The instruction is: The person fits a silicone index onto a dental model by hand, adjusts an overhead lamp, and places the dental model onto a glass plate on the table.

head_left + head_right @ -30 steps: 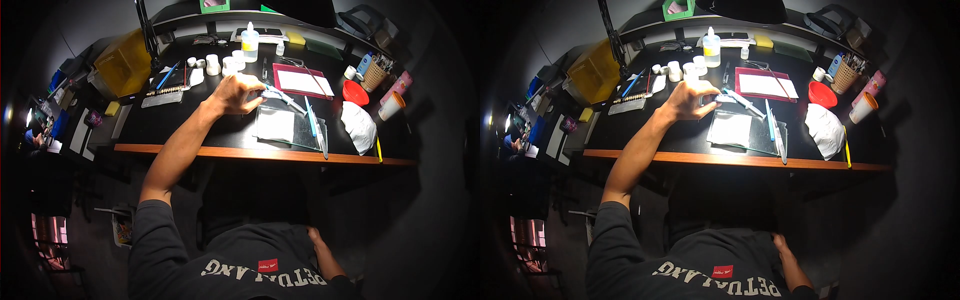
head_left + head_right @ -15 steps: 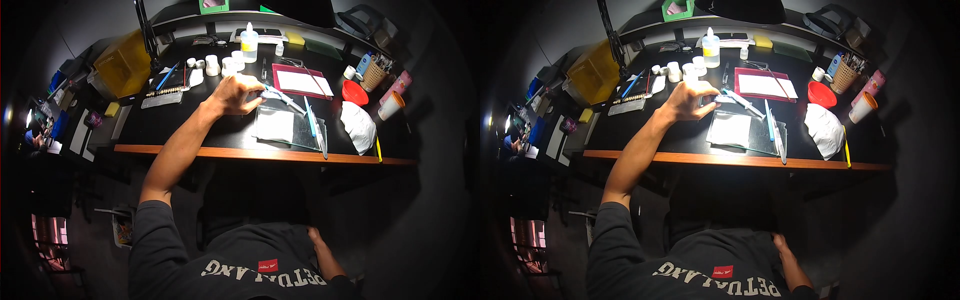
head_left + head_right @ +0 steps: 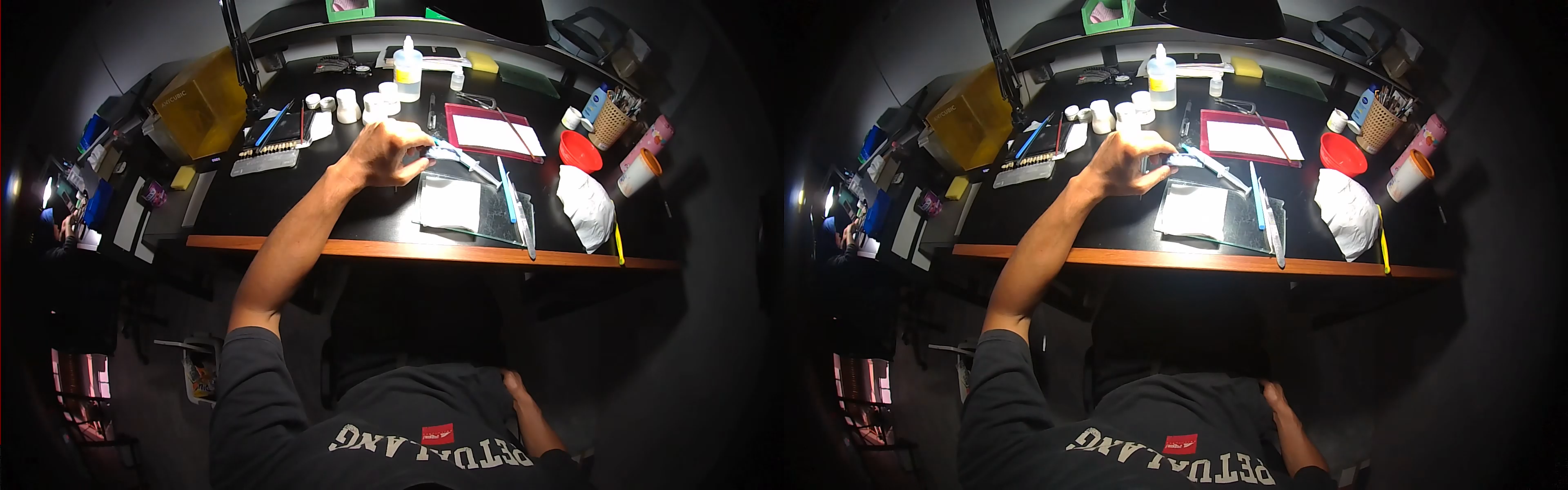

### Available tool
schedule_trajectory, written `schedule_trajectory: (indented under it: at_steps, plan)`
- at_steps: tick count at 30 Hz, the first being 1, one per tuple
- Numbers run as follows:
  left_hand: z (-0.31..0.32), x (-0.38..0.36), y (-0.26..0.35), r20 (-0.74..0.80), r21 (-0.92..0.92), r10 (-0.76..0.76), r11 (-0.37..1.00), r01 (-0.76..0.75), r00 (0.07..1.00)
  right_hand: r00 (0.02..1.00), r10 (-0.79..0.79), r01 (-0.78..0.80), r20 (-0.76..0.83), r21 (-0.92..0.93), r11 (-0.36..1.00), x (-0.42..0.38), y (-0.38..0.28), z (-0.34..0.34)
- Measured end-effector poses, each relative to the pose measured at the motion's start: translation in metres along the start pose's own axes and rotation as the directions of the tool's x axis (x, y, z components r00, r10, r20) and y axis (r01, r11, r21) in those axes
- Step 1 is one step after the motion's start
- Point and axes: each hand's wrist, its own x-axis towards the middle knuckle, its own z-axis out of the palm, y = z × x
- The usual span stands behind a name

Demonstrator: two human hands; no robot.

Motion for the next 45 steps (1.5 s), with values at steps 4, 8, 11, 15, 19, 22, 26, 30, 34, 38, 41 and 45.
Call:
schedule_trajectory:
  at_steps: [4, 8, 11, 15, 19, 22, 26, 30, 34, 38, 41, 45]
  plan:
    - [0.002, 0.0, -0.003, -0.01, -0.004, 0.002, 1.0, -0.002, 1.0, 0.999, -0.034, 0.034, 0.001, -0.061, 0.998, 0.0, 0.0, 0.001]
    - [0.001, 0.0, -0.002, -0.004, 0.003, -0.004, 1.0, 0.004, 1.0, 1.0, -0.019, 0.019, -0.007, -0.047, 0.999, -0.003, -0.005, 0.0]
    - [0.0, 0.0, -0.001, -0.002, 0.008, 0.002, 1.0, -0.002, 1.0, 1.0, -0.013, 0.013, -0.004, -0.053, 0.999, -0.003, -0.003, 0.001]
    - [0.002, 0.0, -0.003, -0.017, -0.001, 0.01, 1.0, -0.01, 1.0, 1.0, -0.007, 0.007, -0.005, -0.016, 1.0, -0.009, -0.011, 0.001]
    - [0.0, 0.0, 0.0, -0.002, 0.003, -0.005, 1.0, 0.005, 1.0, 1.0, -0.018, 0.018, -0.005, -0.003, 1.0, -0.006, -0.006, 0.001]
    - [0.003, 0.0, -0.004, -0.009, 0.001, 0.0, 1.0, 0.0, 1.0, 0.999, -0.034, 0.034, -0.015, -0.03, 0.999, 0.001, 0.004, 0.0]
    - [0.003, 0.0, -0.004, -0.025, -0.007, 0.013, 1.0, -0.013, 1.0, 0.997, -0.07, 0.071, 0.014, -0.12, 0.99, 0.008, 0.007, -0.002]
    - [0.002, 0.0, -0.003, -0.012, 0.001, 0.009, 1.0, -0.009, 1.0, 1.0, -0.014, 0.014, 0.002, -0.043, 0.999, 0.002, 0.004, -0.001]
    - [0.004, -0.001, -0.005, -0.018, -0.003, 0.008, 1.0, -0.008, 1.0, 0.999, -0.044, 0.044, -0.013, -0.039, 0.998, -0.004, -0.005, 0.001]
    - [0.0, 0.0, 0.0, 0.006, 0.013, -0.016, 1.0, 0.016, 1.0, 1.0, 0.0, 0.0, -0.019, 0.0, 1.0, 0.002, 0.002, 0.001]
    - [0.001, 0.0, -0.001, 0.002, 0.015, -0.008, 1.0, 0.008, 1.0, 1.0, 0.006, -0.006, -0.02, -0.012, 1.0, 0.003, 0.002, 0.001]
    - [0.003, 0.0, -0.003, -0.011, -0.007, 0.005, 1.0, -0.005, 1.0, 0.999, 0.037, -0.036, -0.011, 0.053, 0.998, -0.002, -0.004, 0.002]
